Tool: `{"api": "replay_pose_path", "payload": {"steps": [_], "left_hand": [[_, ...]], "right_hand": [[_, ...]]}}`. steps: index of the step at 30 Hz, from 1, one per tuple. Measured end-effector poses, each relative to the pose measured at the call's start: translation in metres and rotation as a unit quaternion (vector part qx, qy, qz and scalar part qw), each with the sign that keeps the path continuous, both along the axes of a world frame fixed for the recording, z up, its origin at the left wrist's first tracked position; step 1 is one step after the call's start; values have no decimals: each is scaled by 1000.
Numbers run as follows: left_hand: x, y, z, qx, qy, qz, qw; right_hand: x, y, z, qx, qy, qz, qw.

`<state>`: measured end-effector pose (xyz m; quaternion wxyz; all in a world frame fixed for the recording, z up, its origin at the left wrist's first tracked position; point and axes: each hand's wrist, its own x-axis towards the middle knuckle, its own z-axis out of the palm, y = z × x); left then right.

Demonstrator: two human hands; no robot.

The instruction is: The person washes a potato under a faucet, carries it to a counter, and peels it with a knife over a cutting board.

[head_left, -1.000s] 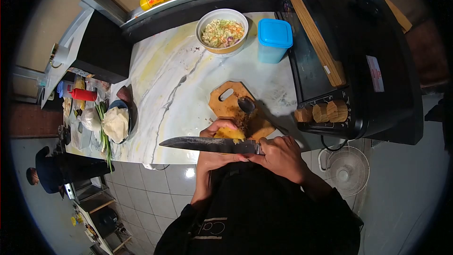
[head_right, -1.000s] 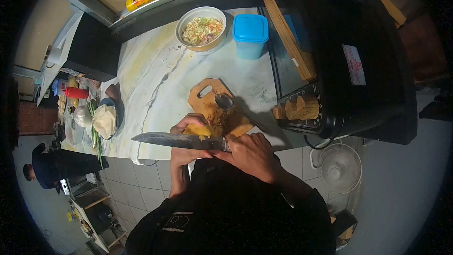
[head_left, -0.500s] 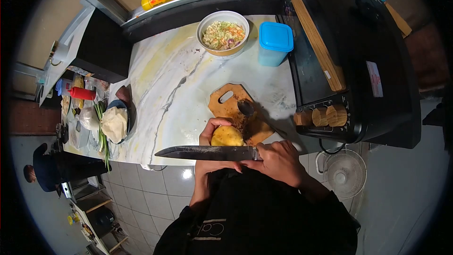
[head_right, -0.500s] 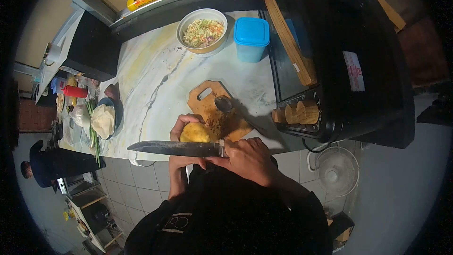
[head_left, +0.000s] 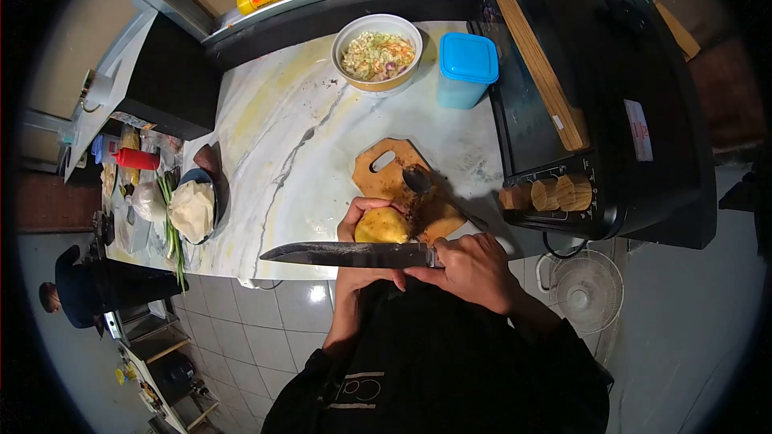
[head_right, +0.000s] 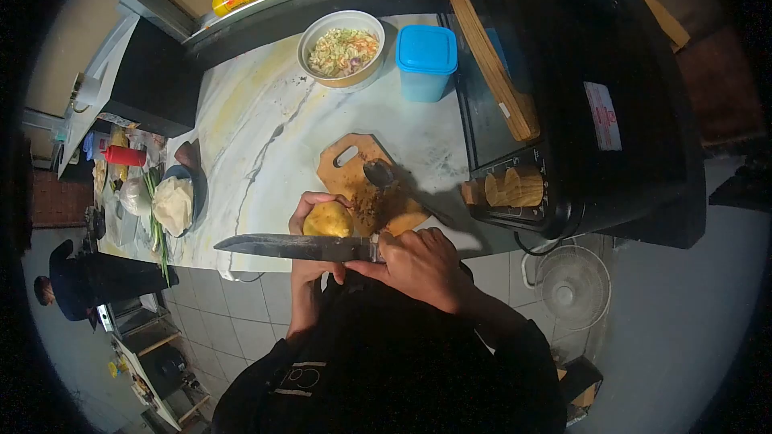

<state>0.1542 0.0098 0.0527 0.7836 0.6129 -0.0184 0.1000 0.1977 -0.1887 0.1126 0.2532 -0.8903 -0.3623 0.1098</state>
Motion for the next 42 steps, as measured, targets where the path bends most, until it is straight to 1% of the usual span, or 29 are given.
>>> {"api": "replay_pose_path", "payload": {"steps": [3,8,11,14,21,24,26,27,29,33,38,41,42], "left_hand": [[-1,-3,4,14,38,23,999],[-3,-3,2,0,31,18,999],[-3,-2,3,-4,27,8,1000],[-3,-4,5,-10,25,2,1000],[-4,-5,6,-10,26,-4,1000],[6,5,-4,68,-68,-29,995],[1,3,-1,24,-25,-9,999],[-2,1,1,2,-3,0,1000],[-3,-3,6,8,21,18,1000],[-7,1,12,57,67,20,996],[-6,-4,19,33,15,33,999],[-10,0,15,33,5,19,999],[-12,1,14,35,6,11,999]], "right_hand": [[3,0,4,-8,10,16,1000],[5,-1,6,7,-23,33,999],[6,-1,8,7,-2,38,999],[6,-2,5,-9,-2,39,999],[7,-3,7,-6,-5,39,999],[5,-3,4,-4,-3,22,1000],[3,-3,2,-4,3,7,1000],[3,-4,3,3,-13,8,1000],[4,-5,6,17,-45,12,999],[5,-3,4,26,-46,17,998],[7,-2,2,27,-25,40,999],[8,-1,17,-36,1,59,998],[8,-1,15,-30,-6,54,998]]}}
